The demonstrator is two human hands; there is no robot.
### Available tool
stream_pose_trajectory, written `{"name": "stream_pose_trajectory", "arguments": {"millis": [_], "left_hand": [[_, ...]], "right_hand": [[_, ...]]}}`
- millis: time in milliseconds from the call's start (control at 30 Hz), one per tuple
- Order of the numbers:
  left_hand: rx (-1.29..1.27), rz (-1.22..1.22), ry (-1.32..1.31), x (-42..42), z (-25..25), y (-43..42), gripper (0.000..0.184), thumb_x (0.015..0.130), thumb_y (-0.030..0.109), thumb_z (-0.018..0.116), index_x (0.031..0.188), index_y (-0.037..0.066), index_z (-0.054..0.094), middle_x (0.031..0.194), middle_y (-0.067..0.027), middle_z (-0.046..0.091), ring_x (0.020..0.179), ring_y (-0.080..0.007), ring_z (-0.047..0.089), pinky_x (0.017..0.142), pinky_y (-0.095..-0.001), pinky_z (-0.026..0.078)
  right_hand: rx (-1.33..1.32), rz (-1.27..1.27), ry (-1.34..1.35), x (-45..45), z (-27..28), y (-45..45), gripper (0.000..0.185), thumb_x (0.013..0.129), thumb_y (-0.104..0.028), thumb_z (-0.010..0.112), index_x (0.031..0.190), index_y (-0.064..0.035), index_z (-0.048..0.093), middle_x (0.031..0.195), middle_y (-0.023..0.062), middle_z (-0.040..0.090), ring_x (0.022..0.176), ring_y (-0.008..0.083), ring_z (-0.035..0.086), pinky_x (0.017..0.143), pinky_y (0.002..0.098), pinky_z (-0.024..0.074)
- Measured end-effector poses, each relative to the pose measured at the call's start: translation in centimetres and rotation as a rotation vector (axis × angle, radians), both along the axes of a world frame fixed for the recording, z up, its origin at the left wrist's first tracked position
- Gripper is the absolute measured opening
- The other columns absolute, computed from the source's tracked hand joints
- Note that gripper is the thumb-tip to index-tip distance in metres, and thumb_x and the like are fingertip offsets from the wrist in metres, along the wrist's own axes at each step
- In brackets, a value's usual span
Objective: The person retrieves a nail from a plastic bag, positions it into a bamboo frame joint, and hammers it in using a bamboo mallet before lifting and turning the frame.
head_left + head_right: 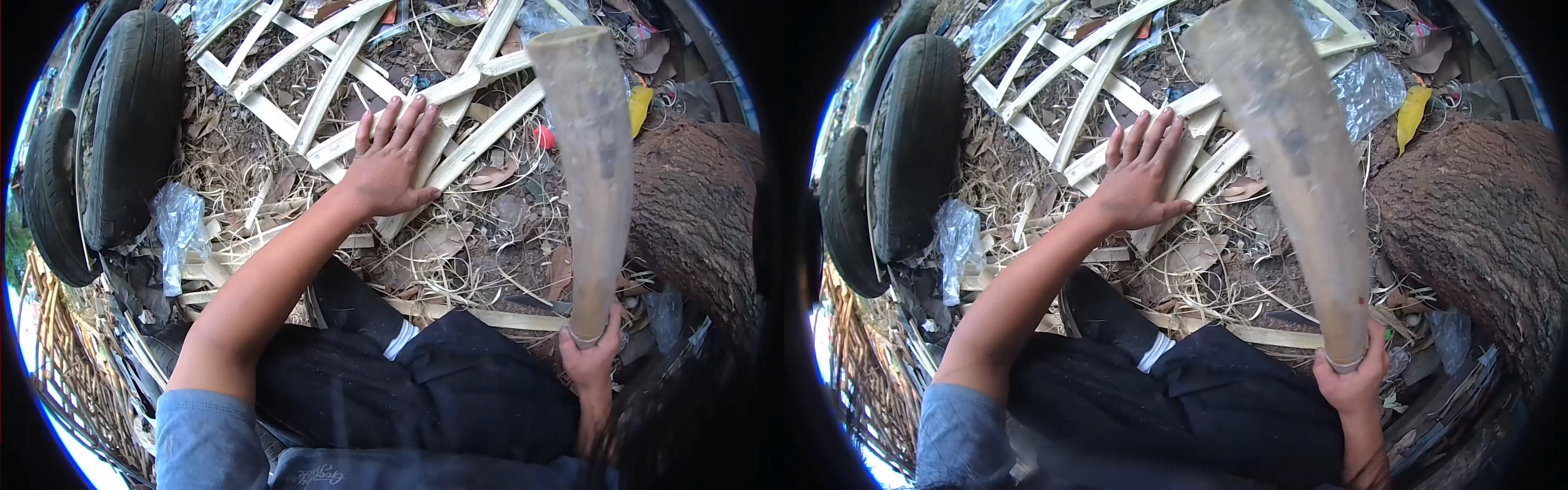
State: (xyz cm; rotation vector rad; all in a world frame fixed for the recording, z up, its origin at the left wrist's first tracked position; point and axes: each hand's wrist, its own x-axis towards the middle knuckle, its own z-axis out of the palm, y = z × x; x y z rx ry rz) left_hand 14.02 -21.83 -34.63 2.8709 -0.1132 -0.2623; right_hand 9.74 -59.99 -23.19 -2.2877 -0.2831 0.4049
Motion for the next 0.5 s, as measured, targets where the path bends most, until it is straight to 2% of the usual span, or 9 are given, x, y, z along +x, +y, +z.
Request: {"name": "stream_pose_trajectory", "arguments": {"millis": [100,167,200,233,300,333,367,433,500], "left_hand": [[0.001,0.003,0.030,-0.1,0.3,-0.3,0.112,0.077,0.063,0.064,0.156,0.011,0.004,0.162,-0.0147,0.006,0.150,-0.0367,-0.002,0.117,-0.0532,-0.006],[0.022,0.005,0.021,-0.1,0.2,-0.2,0.113,0.076,0.064,0.064,0.156,0.012,0.005,0.162,-0.0145,0.005,0.150,-0.0365,-0.002,0.117,-0.0533,-0.005],[0.033,0.001,0.009,-0.1,0.3,-0.2,0.113,0.076,0.065,0.064,0.156,0.011,0.005,0.162,-0.0144,0.006,0.150,-0.0366,-0.001,0.117,-0.0533,-0.004],[0.034,-0.006,0.003,-0.1,0.3,-0.3,0.113,0.076,0.065,0.064,0.156,0.011,0.005,0.162,-0.0144,0.006,0.150,-0.0366,-0.001,0.117,-0.0533,-0.004],[-0.014,0.018,0.025,-0.1,0.3,-0.1,0.112,0.077,0.059,0.067,0.157,0.015,0.002,0.163,-0.0106,0.005,0.150,-0.0344,0.000,0.117,-0.0544,-0.004],[0.007,0.020,0.044,0.0,0.5,-0.2,0.113,0.076,0.060,0.067,0.157,0.015,0.002,0.163,-0.0109,0.005,0.150,-0.0343,0.000,0.117,-0.0542,-0.004],[0.007,0.022,0.062,-0.4,0.3,-0.2,0.113,0.076,0.060,0.067,0.157,0.015,0.002,0.163,-0.0109,0.005,0.150,-0.0343,0.000,0.117,-0.0542,-0.004],[0.029,0.003,-0.015,-0.2,-0.1,-0.1,0.115,0.075,0.065,0.065,0.157,0.013,0.004,0.162,-0.0144,0.007,0.149,-0.0374,0.002,0.117,-0.0533,-0.004],[0.012,-0.006,-0.030,-0.3,-0.1,-0.2,0.114,0.075,0.065,0.065,0.157,0.013,0.003,0.162,-0.0149,0.007,0.149,-0.0377,0.002,0.117,-0.0532,-0.004]], "right_hand": [[0.076,-0.098,-0.125,-0.4,-0.2,0.1,0.052,0.076,-0.009,0.068,0.121,0.0044,0.045,0.093,0.0099,0.062,0.083,0.0185,0.062,0.079,0.0321,0.0502],[0.197,-0.242,0.176,-0.8,-0.4,0.3,0.053,0.075,-0.009,0.069,0.121,0.0037,0.046,0.092,0.0092,0.061,0.081,0.0206,0.062,0.080,0.0341,0.0504],[-0.020,-0.050,0.170,-0.2,-0.2,0.9,0.053,0.072,-0.008,0.069,0.119,0.0024,0.047,0.091,0.0095,0.062,0.077,0.0241,0.063,0.076,0.0358,0.0515],[-0.018,-0.057,0.165,-0.4,-0.4,0.5,0.053,0.072,-0.008,0.069,0.119,0.0024,0.047,0.091,0.0095,0.062,0.077,0.0241,0.063,0.076,0.0358,0.0515],[-0.270,0.075,0.254,-0.5,-1.6,-0.2,0.052,0.068,-0.007,0.071,0.115,-0.0026,0.049,0.088,0.0141,0.066,0.081,0.0251,0.069,0.074,0.0367,0.0528],[-0.201,0.073,0.160,-0.3,-1.0,0.3,0.052,0.067,-0.007,0.072,0.114,-0.0023,0.049,0.091,0.0191,0.068,0.084,0.0320,0.070,0.074,0.0397,0.0538],[-0.201,0.076,0.177,-0.5,-0.9,0.3,0.052,0.067,-0.007,0.072,0.114,-0.0023,0.049,0.091,0.0191,0.068,0.084,0.0320,0.070,0.074,0.0397,0.0538],[0.016,-0.083,0.129,-0.7,-0.9,0.2,0.051,0.068,-0.009,0.072,0.113,-0.0018,0.049,0.090,0.0234,0.067,0.087,0.0409,0.068,0.075,0.0436,0.0539],[-0.064,-0.050,0.177,-0.5,-1.0,0.2,0.051,0.068,-0.008,0.071,0.114,-0.0012,0.049,0.091,0.0233,0.067,0.085,0.0410,0.068,0.074,0.0433,0.0541]]}}
